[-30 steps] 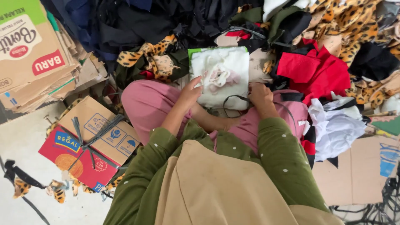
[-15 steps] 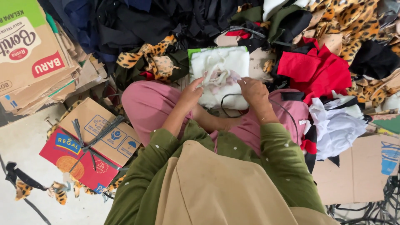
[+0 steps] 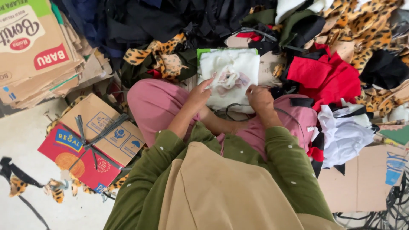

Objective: The person stuffs white fibrous material into small white pouches, flattens them, and then places them into cardboard sleeves. They also handle and fold small pieces of red fabric.

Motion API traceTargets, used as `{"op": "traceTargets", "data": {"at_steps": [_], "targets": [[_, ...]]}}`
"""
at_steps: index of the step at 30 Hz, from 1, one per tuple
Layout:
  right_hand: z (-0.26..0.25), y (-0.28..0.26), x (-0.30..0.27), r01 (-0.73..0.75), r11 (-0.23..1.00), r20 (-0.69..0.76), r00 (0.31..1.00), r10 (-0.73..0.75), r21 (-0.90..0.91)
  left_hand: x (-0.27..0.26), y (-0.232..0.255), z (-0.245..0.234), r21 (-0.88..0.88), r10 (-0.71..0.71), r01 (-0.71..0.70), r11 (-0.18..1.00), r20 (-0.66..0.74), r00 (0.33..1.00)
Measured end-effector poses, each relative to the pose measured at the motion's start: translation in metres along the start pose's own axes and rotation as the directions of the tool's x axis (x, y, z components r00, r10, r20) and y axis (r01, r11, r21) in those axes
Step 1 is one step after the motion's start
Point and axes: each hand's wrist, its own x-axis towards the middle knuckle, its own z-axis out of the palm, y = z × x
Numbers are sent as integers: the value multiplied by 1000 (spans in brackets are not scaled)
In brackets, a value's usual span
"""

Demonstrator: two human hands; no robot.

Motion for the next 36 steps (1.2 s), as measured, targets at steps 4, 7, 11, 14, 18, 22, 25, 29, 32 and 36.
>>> {"op": "traceTargets", "data": {"at_steps": [4,7,11,14,18,22,25,29,32,36], "targets": [[-80,-39,-44,83,791,-113,993,-18,606,-1,8,-3,4,-48,48,999,24,999],[-83,-36,-55,20,815,-8,1000,-19,579,-10,22,-5,41,-71,69,997,47,996],[-97,-49,-84,400,915,227,896,-381,-45,-20,43,-7,12,-107,107,994,37,994],[-135,-74,-135,110,953,398,891,-221,281,-17,44,-9,24,-129,128,991,62,990],[-142,-43,-188,107,906,166,968,-189,410,10,3,2,47,-144,142,989,53,988],[-118,49,-200,94,903,-331,942,55,420,25,-7,23,157,-126,113,981,80,989],[-138,73,-217,-27,859,-376,892,252,512,35,-3,81,251,-52,14,968,147,988],[-127,126,-231,-275,827,-488,699,523,491,21,37,192,250,294,-456,854,491,820],[-125,165,-228,-438,710,-434,576,693,551,22,60,246,257,375,-610,749,594,711],[-79,231,-210,-551,579,-316,502,805,600,5,95,258,399,343,-694,600,655,674]]}}
